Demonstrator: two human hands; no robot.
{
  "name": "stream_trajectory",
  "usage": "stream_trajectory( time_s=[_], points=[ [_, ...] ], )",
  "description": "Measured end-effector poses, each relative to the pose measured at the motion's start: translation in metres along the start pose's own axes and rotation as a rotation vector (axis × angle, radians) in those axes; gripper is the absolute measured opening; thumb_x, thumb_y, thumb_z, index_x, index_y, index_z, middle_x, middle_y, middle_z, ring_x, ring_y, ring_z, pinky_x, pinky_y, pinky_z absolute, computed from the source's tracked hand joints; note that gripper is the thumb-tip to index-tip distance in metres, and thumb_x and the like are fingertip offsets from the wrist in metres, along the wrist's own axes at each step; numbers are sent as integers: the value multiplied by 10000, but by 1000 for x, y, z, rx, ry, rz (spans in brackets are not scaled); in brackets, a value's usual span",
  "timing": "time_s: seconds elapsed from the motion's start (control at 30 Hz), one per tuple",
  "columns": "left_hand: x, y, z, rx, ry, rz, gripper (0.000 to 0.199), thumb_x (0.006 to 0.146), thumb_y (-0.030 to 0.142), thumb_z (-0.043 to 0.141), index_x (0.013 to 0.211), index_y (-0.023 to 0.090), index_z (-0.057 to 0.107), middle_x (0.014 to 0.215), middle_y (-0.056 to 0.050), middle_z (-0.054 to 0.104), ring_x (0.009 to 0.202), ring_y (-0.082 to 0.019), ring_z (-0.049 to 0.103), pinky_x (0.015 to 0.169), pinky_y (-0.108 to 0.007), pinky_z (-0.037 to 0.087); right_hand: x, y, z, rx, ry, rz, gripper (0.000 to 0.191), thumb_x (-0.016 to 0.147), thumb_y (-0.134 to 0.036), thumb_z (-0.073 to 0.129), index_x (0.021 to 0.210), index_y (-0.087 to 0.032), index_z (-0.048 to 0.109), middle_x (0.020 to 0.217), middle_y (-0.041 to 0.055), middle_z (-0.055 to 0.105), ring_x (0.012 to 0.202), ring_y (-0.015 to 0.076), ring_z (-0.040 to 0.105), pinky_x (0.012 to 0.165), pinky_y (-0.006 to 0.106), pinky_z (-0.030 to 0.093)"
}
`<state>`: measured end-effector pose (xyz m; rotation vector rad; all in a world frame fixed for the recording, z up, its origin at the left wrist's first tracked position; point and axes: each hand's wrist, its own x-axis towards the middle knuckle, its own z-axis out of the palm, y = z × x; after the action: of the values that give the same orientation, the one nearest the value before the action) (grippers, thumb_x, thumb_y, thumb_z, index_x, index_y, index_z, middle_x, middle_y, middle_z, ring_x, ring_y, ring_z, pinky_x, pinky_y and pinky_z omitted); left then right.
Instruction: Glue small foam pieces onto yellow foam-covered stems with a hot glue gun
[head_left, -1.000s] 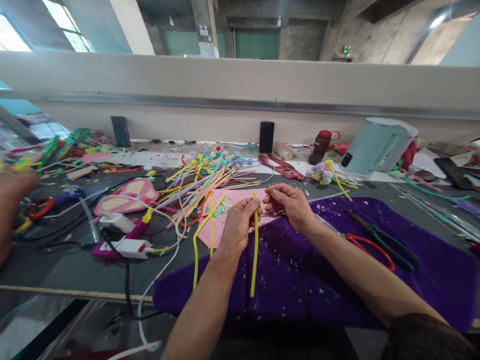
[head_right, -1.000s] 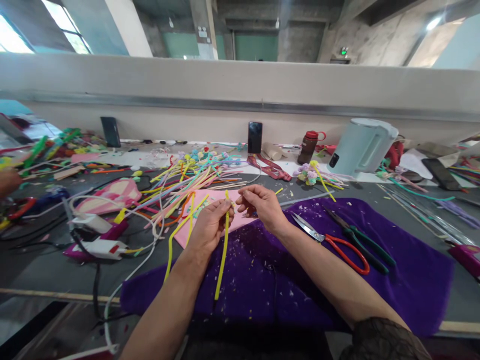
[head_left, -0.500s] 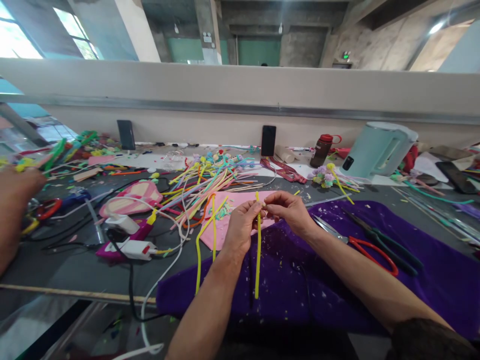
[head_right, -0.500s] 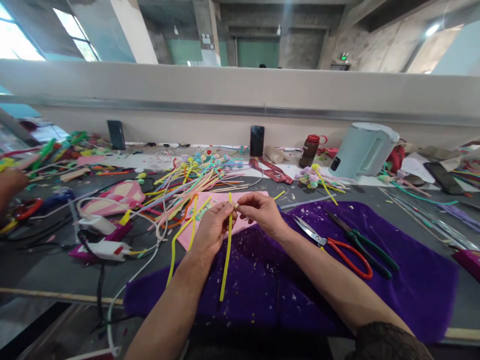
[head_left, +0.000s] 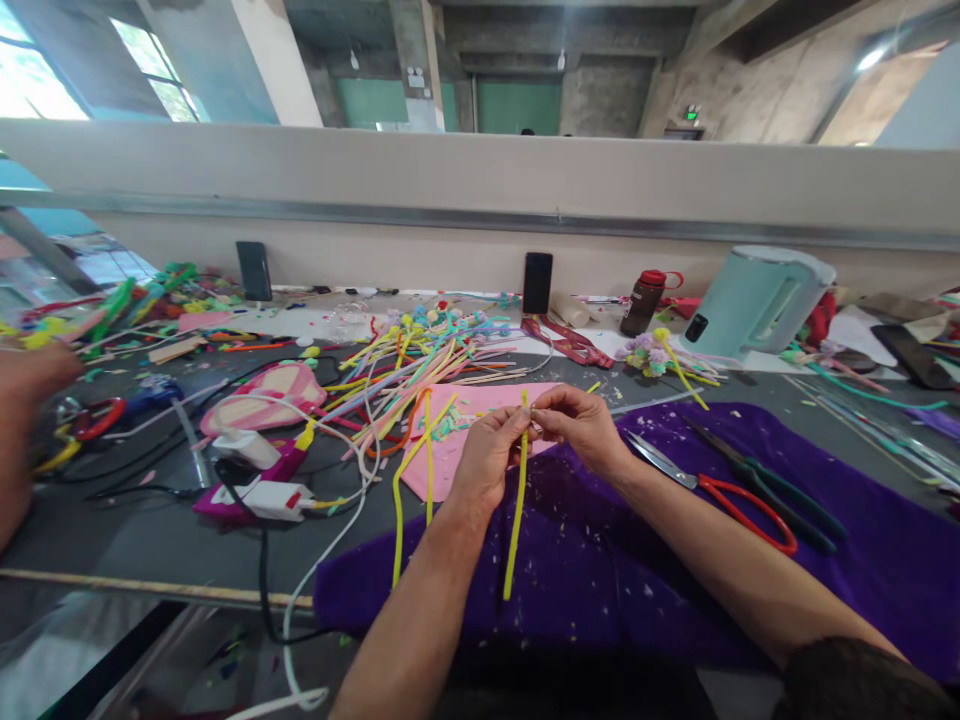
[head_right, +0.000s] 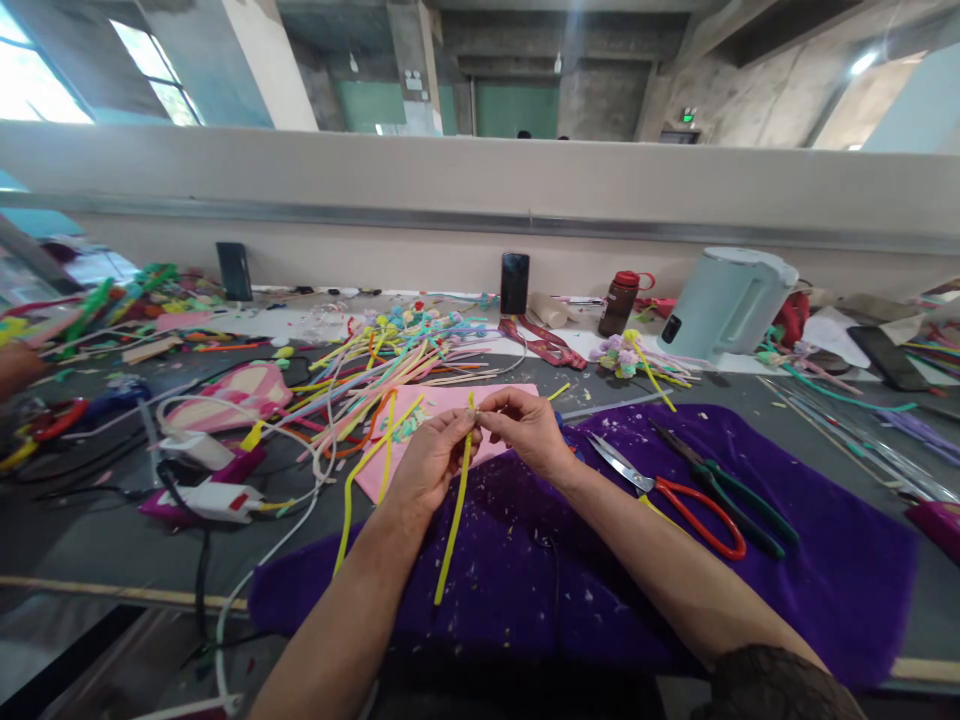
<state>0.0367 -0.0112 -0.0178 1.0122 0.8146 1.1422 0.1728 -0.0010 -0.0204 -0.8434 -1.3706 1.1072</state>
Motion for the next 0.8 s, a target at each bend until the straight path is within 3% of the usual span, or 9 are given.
stream_trajectory(
  time_s=[0.27,0.57,0.8],
  points=[
    [-1,3,-1,7,25,0,303,622,427,690,653,136,613,537,15,552,390,-41,393,366,-177,239,0,-9,-3,-147,12,-18,93,719,-255,589,723,-181,534,568,-42,542,453,82,512,429,198,397],
    [2,-2,-4,-32,25,-6,260,636,364,704,719,127,634,574,11,584,408,-33,418,391,-163,269,2,-15,-8,-428,-62,-235,79,737,-183,549,754,-170,625,693,1,598,584,96,530,521,205,414],
    [0,1,-2,8,-16,2,246,636,359,700,672,129,620,555,22,571,391,-32,394,378,-178,250,1,-15,-10,-494,-109,-246,85,741,-178,561,782,-160,634,704,10,616,603,97,542,538,204,416]
  ],
)
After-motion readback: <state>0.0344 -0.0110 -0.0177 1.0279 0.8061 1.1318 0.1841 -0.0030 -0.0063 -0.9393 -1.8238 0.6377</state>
